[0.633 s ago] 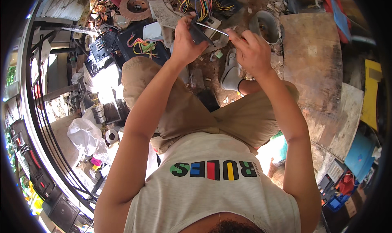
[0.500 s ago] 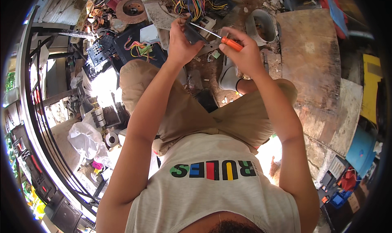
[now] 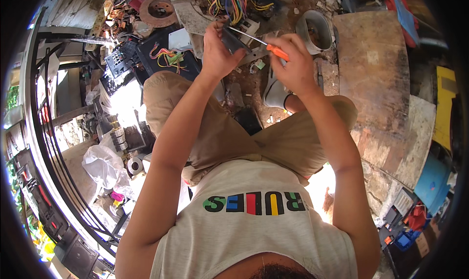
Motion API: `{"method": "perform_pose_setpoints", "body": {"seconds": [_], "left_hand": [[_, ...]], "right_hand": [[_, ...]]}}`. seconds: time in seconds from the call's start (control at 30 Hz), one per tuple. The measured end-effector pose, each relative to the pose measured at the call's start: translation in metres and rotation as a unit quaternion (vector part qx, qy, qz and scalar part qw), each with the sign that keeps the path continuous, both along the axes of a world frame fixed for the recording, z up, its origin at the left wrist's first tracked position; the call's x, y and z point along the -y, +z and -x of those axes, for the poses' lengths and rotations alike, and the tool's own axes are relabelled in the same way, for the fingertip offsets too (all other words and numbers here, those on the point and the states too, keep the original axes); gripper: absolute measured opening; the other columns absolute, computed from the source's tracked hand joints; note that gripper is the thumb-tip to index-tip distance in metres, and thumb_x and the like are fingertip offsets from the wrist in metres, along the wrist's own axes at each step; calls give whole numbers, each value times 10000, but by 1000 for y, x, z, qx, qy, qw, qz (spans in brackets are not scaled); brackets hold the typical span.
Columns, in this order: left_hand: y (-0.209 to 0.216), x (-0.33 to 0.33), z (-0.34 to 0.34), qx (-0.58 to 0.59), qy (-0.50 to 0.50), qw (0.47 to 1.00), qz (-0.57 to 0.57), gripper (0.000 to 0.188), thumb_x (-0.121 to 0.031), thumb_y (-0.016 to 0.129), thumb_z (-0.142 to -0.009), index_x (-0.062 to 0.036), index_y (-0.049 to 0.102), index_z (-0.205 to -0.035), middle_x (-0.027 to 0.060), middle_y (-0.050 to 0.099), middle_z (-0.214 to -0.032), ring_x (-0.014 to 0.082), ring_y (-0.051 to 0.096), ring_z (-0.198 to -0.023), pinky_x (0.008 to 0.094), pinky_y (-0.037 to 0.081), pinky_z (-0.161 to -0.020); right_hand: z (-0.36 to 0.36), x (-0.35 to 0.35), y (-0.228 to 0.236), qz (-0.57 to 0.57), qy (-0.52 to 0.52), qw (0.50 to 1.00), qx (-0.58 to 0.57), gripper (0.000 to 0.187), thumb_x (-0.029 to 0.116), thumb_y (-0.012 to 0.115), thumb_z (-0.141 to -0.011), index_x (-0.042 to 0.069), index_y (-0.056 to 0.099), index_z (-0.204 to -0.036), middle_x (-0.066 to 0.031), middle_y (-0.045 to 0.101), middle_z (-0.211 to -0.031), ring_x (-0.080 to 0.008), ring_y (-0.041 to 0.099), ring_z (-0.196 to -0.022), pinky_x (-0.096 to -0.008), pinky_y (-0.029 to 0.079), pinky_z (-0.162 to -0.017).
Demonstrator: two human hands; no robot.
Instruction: The person uses a screwdriver to remove screws from a computer power supply unit and separates the wires from the casing.
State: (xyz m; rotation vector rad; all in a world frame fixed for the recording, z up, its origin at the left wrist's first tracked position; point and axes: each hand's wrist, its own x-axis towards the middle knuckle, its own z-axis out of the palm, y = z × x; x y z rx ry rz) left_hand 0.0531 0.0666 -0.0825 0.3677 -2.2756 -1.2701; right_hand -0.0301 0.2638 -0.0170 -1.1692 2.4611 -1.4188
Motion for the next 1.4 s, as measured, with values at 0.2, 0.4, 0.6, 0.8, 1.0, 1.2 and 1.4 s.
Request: {"method": "perform_pose_setpoints", "body": {"seconds": [0.2, 0.4, 0.6, 0.8, 1.0, 1.2, 1.4], "left_hand": [[1, -8, -1, -13, 15, 1000, -15, 784, 31, 798, -702, -11, 308, -1311, 160, 553, -1229, 252, 606, -1165, 376, 472, -1020], [-6, -1, 0, -15, 0, 999, -30, 778, 28, 794, -711, -10, 310, -1318, 165, 531, -1257, 256, 587, -1181, 376, 463, -1030], [-4, -3, 1, -15, 13, 1000, -6, 769, 16, 800, -717, -5, 318, -1315, 156, 525, -1230, 254, 584, -1165, 376, 470, -1014], [-1, -9, 3, -8, 21, 1000, -20, 771, 6, 804, -718, -9, 321, -1319, 151, 521, -1206, 250, 587, -1154, 366, 475, -1001], [-3, -7, 2, -23, 25, 999, 4, 778, 2, 806, -714, -18, 324, -1324, 152, 521, -1213, 239, 594, -1121, 358, 486, -981], [-5, -2, 2, -27, 25, 996, -81, 763, -14, 815, -716, -20, 334, -1309, 146, 523, -1223, 233, 594, -1123, 360, 495, -978], [8, 1, 8, -95, 41, 920, -379, 694, -51, 813, -737, 27, 376, -1270, 134, 565, -1151, 193, 630, -1036, 308, 553, -843]], "right_hand": [[2, -12, -2, 215, -20, 748, 628, 369, 297, 545, -1029, -18, 601, -1211, -34, 629, -922, -89, 604, -768, -234, 504, -663], [16, -5, -10, 13, 121, 845, 521, 310, 204, 564, -1007, 19, 614, -1250, 3, 603, -860, -95, 526, -635, -298, 460, -588], [-1, 1, 9, -103, 64, 988, -91, 298, 139, 582, -988, 41, 627, -1266, -18, 648, -958, -130, 633, -817, -276, 488, -682], [-2, 0, 5, 224, -59, 821, 522, 272, 144, 617, -970, 27, 634, -1215, -56, 678, -1009, -124, 671, -849, -308, 529, -699], [5, -3, 10, -13, 34, 999, 35, 240, 117, 671, -918, 60, 642, -1150, -63, 665, -936, -148, 661, -779, -312, 512, -647], [8, 13, 29, 13, 11, 990, -142, 236, 131, 748, -834, 112, 661, -1052, -80, 601, -853, -277, 616, -680, -352, 516, -609], [28, 71, 55, 106, 76, 982, -139, 192, 130, 746, -858, 65, 635, -1000, -103, 664, -902, -264, 659, -746, -368, 528, -638]]}}
